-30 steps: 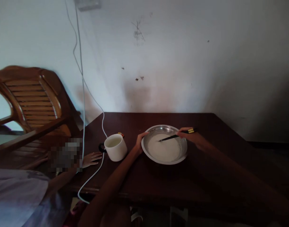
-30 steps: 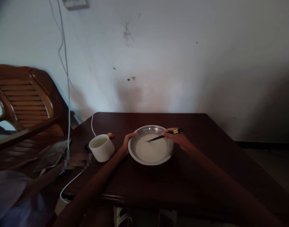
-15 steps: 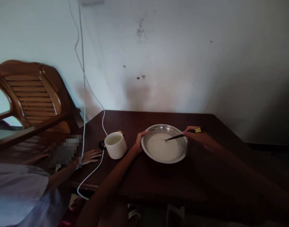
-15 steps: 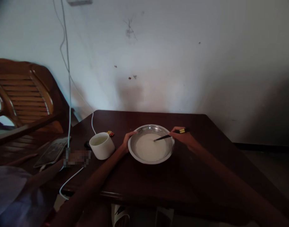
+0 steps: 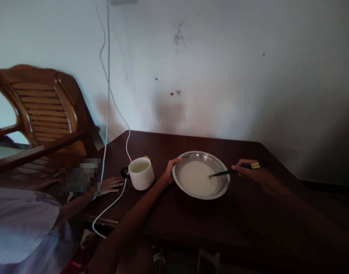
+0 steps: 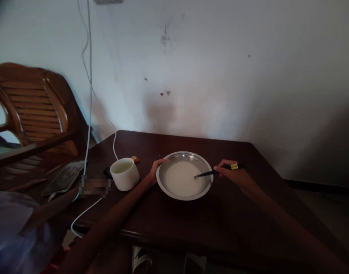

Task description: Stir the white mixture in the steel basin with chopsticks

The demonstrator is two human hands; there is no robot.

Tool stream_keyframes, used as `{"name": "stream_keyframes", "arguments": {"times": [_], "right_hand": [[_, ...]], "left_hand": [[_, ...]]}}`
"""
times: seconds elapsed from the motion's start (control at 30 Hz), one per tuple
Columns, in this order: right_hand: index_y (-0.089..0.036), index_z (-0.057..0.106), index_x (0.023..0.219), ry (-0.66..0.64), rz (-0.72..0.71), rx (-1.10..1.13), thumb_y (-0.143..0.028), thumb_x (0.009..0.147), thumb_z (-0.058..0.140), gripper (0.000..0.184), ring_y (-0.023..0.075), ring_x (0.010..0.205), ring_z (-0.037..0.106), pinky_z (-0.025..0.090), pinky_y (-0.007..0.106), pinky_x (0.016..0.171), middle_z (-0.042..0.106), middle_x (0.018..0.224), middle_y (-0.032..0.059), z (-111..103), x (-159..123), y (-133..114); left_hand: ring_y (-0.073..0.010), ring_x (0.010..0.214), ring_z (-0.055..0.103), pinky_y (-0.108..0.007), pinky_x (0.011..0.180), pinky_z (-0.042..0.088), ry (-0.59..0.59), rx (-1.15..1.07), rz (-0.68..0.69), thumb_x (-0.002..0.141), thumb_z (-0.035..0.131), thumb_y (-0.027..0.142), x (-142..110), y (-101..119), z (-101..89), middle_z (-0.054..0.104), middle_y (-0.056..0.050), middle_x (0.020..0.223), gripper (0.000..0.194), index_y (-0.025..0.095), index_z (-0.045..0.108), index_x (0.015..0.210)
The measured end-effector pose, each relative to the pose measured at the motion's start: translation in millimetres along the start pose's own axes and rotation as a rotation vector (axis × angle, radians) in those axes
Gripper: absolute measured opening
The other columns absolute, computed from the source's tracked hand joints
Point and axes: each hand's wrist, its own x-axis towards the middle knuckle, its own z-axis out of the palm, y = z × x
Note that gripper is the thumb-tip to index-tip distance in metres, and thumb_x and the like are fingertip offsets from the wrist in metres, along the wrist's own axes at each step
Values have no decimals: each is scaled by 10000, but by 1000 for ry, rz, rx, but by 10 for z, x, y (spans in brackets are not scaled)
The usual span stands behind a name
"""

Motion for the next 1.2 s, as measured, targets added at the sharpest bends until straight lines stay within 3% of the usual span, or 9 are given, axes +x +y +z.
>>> {"name": "stream_keyframes", "arguments": {"times": [0.17,0.27,0.4,0.5,0.73,0.87,1.0,1.1,1.2], "right_hand": [[-217,605,551,-184,-33,32,-550,697,694,374,128,530,457,325,279,518,571,535,-6,308,-38,-156],[-217,583,523,-85,-100,67,-572,662,699,398,150,594,503,369,288,568,579,552,4,536,262,-237],[-212,615,586,13,-102,36,-549,692,697,363,159,620,538,397,293,587,603,598,6,253,269,-75],[-216,620,589,-114,-93,-67,-537,731,697,359,146,564,515,372,280,534,583,552,-6,7,0,-3],[-217,606,577,-136,-182,-5,-537,734,673,363,150,591,528,390,285,560,602,582,7,450,246,-204],[-214,609,594,22,-165,-60,-528,734,667,349,150,591,529,383,280,548,603,592,6,141,205,-53],[-218,640,629,-125,-112,-113,-508,764,671,321,137,536,508,362,270,508,598,558,-6,-82,-147,-44],[-221,648,642,-243,-130,-54,-500,774,660,309,148,566,535,389,278,537,623,575,1,202,-75,-155],[-219,622,605,-146,-165,3,-525,733,658,334,159,601,541,401,291,575,625,589,12,469,226,-189]], "left_hand": [[-301,799,705,-361,755,514,-21,-6,21,763,635,269,4,1,-28,757,-112,735,313,71,769,967],[-289,789,704,-357,762,514,-28,6,7,787,611,274,-6,3,-27,756,-108,733,311,73,769,962],[-263,738,701,-336,734,513,-60,-16,-6,790,611,266,15,-8,-31,762,-130,773,294,64,767,937],[-260,716,699,-320,682,506,-27,-15,-20,801,597,257,43,-9,-40,757,-125,741,288,66,765,936],[-267,747,707,-330,709,521,14,-5,-9,800,581,244,32,12,-13,749,-113,713,307,59,756,971],[-282,764,712,-342,735,525,-7,1,0,767,625,246,8,16,3,758,-120,740,303,65,757,972],[-280,765,713,-340,735,522,4,-11,6,786,618,250,15,16,-10,758,-121,739,306,67,758,987],[-287,770,712,-343,728,519,-7,-14,9,773,635,248,30,14,-26,759,-125,746,307,69,758,990],[-286,775,709,-344,738,516,-24,-11,12,761,658,251,22,12,-29,758,-123,751,301,66,760,976]]}}
